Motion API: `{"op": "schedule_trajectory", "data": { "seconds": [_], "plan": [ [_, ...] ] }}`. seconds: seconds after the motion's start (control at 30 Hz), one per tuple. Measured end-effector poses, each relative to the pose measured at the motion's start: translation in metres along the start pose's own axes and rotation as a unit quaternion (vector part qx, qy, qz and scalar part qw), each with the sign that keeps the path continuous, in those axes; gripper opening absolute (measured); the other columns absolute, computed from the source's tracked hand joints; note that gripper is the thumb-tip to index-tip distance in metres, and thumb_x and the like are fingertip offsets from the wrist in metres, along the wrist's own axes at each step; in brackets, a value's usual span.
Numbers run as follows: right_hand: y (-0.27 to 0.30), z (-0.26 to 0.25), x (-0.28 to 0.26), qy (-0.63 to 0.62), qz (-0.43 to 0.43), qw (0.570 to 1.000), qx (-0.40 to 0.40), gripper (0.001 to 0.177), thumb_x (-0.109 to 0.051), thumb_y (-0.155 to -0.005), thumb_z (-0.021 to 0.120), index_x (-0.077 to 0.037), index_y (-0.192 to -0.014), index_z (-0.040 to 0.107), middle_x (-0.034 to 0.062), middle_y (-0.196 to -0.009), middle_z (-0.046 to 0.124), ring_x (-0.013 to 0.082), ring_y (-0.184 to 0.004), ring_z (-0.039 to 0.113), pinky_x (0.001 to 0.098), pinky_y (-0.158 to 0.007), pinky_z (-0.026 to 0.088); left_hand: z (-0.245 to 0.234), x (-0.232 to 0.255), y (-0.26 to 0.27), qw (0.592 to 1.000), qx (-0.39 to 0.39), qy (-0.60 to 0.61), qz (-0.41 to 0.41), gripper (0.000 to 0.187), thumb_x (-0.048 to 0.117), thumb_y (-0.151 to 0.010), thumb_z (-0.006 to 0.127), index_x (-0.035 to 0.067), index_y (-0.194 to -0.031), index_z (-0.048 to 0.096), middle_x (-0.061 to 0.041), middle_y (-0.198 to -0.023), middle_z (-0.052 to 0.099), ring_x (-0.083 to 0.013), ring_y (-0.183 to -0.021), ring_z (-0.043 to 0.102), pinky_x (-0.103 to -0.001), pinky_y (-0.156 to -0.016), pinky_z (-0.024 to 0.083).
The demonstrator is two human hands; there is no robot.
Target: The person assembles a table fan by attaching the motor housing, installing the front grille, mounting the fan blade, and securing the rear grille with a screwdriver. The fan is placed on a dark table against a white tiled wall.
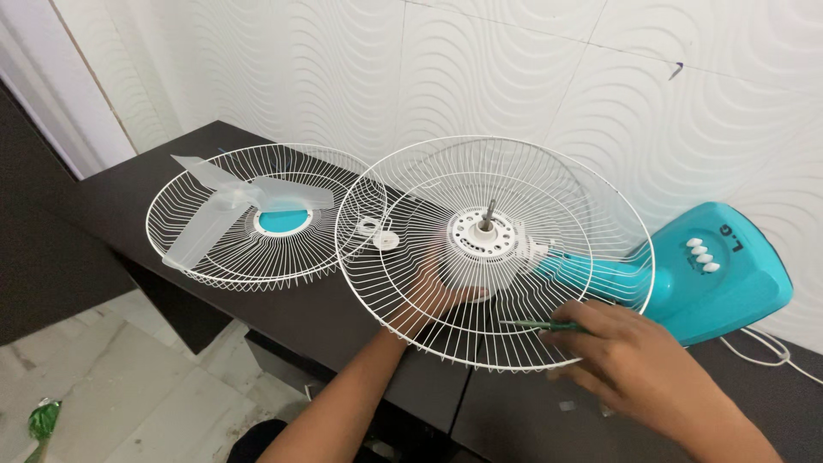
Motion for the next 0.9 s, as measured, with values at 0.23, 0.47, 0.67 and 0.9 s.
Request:
{"op": "schedule_trajectory", "data": {
  "seconds": [0.23,0.47,0.67,0.9],
  "plan": [
    [-0.016,-0.026,0.04,-0.146,0.227,0.963,-0.004,0.053,-0.046,-0.077,0.078,-0.017,-0.121,0.077,0.0002,-0.12,0.068,0.0201,-0.099,0.068,0.0364,-0.078,0.057,0.001,-0.003,0.006,1.0,0.001,-0.009,-0.001,0.079,0.046,-0.087,0.077,0.003,-0.145,0.044,-0.021,-0.146,0.049,-0.0373,-0.138,0.049,-0.053,-0.114,0.041],
    [-0.099,-0.024,0.059,-0.104,0.112,0.987,0.043,0.075,-0.048,-0.077,0.079,-0.005,-0.136,0.06,0.0139,-0.138,0.054,0.0339,-0.121,0.059,0.0442,-0.099,0.049,0.002,0.008,0.003,0.999,0.002,-0.041,0.011,0.077,0.047,-0.089,0.076,0.003,-0.144,0.044,-0.021,-0.146,0.05,-0.0373,-0.138,0.049,-0.053,-0.114,0.041],
    [-0.136,0.014,0.085,-0.058,0.136,0.989,-0.002,0.085,-0.065,-0.077,0.073,-0.009,-0.14,0.06,0.0138,-0.137,0.055,0.0344,-0.123,0.059,0.0454,-0.101,0.049,-0.006,-0.008,0.019,0.982,-0.018,-0.185,-0.004,0.076,0.047,-0.09,0.075,0.002,-0.144,0.045,-0.021,-0.146,0.05,-0.0374,-0.138,0.049,-0.053,-0.115,0.04],
    [-0.155,0.019,0.081,0.028,0.159,0.987,-0.026,0.082,-0.069,-0.07,0.077,-0.008,-0.124,0.071,0.0089,-0.125,0.062,0.0289,-0.124,0.06,0.0445,-0.1,0.052,-0.068,-0.024,0.05,0.849,0.03,-0.486,0.206,0.067,0.045,-0.096,0.071,0.002,-0.142,0.049,-0.02,-0.145,0.053,-0.0364,-0.138,0.05,-0.052,-0.117,0.039]
  ]
}}
Point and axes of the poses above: each hand's wrist, its own y-axis away from the middle knuckle, its own z-axis out of the palm, x = y × z, the point moved 10 cm from there along -y, towards the middle knuckle
